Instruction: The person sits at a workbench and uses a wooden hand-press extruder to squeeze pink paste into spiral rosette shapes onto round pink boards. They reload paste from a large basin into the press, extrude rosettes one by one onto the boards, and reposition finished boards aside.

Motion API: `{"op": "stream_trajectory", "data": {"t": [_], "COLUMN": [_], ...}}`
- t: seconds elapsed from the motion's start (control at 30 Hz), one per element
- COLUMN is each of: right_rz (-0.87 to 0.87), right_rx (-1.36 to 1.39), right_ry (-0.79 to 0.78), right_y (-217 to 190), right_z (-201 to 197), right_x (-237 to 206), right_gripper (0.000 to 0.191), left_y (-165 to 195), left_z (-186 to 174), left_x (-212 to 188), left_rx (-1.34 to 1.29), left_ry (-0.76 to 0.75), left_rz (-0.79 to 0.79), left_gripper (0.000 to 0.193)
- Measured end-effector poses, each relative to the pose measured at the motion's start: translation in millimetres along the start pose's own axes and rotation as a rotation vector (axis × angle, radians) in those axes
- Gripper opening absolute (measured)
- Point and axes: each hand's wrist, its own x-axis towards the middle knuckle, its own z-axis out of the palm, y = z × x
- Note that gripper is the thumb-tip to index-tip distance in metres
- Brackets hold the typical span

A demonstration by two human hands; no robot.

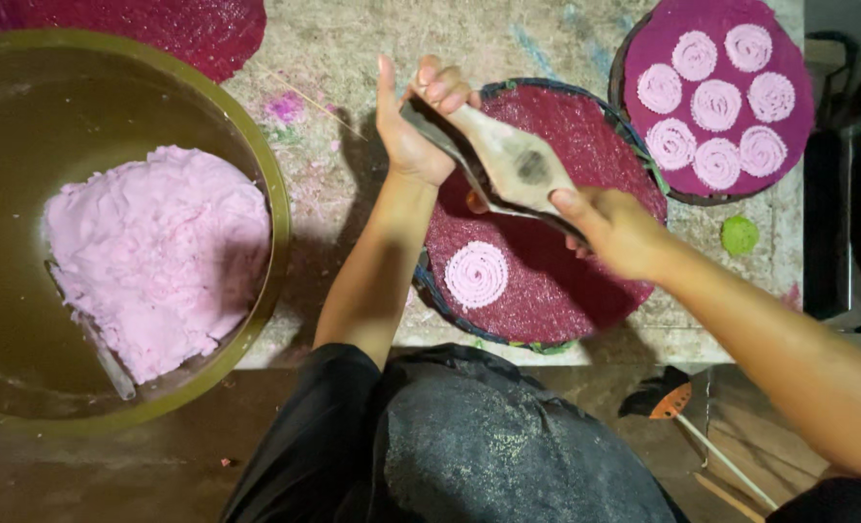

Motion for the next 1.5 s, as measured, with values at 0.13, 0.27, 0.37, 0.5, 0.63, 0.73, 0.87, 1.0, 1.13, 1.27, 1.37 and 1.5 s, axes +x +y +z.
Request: {"op": "stream_trajectory", "data": {"t": [0.13,0.27,0.37,0.5,0.63,0.73,0.87,1.0,1.13,1.27,1.37,1.5], "right_rz": [-0.031,0.048,-0.018,-0.052,-0.007,0.036,-0.090,-0.067,0.037,-0.019,-0.077,-0.116], "right_rx": [-0.009,-0.078,-0.094,0.008,-0.079,-0.161,-0.069,0.043,-0.117,-0.107,-0.071,0.021], "right_ry": [-0.022,-0.001,0.034,-0.016,-0.028,0.078,0.106,-0.010,0.019,0.131,0.161,0.060], "right_y": [-7.0,-13.4,-20.4,-24.6,-24.4,-28.4,-33.2,-28.2,-24.1,-30.6,-36.5,-34.3], "right_z": [6.5,-10.4,-13.0,-7.8,-26.1,-34.9,-22.3,-13.6,-30.4,-34.8,-19.0,-1.6], "right_x": [0.7,-5.0,-3.4,-10.1,-28.7,-29.5,-21.3,-30.9,-42.9,-33.9,-21.4,-25.5], "right_gripper": [0.081,0.074,0.075,0.080,0.081,0.076,0.076,0.081,0.080,0.076,0.074,0.077], "left_y": [-0.1,-14.2,-5.4,8.4,-10.9,-18.6,-2.7,3.8,-20.8,-24.1,-4.6,11.2], "left_z": [-13.4,-8.8,2.8,18.7,29.3,35.4,44.1,47.5,46.9,49.1,51.8,52.1], "left_x": [-2.6,2.1,14.0,8.4,4.3,19.4,30.5,10.7,11.3,31.5,34.5,16.4], "left_rx": [0.049,0.026,0.105,0.136,0.086,0.081,0.103,0.167,0.152,0.127,0.087,0.185], "left_ry": [0.053,0.161,0.113,0.084,0.115,0.110,0.062,0.163,0.202,0.202,0.206,0.176], "left_rz": [0.041,0.042,0.057,0.043,0.048,0.051,0.029,0.054,0.070,0.069,0.030,0.070], "left_gripper": [0.052,0.052,0.053,0.050,0.049,0.050,0.053,0.053,0.054,0.051,0.053,0.050]}}
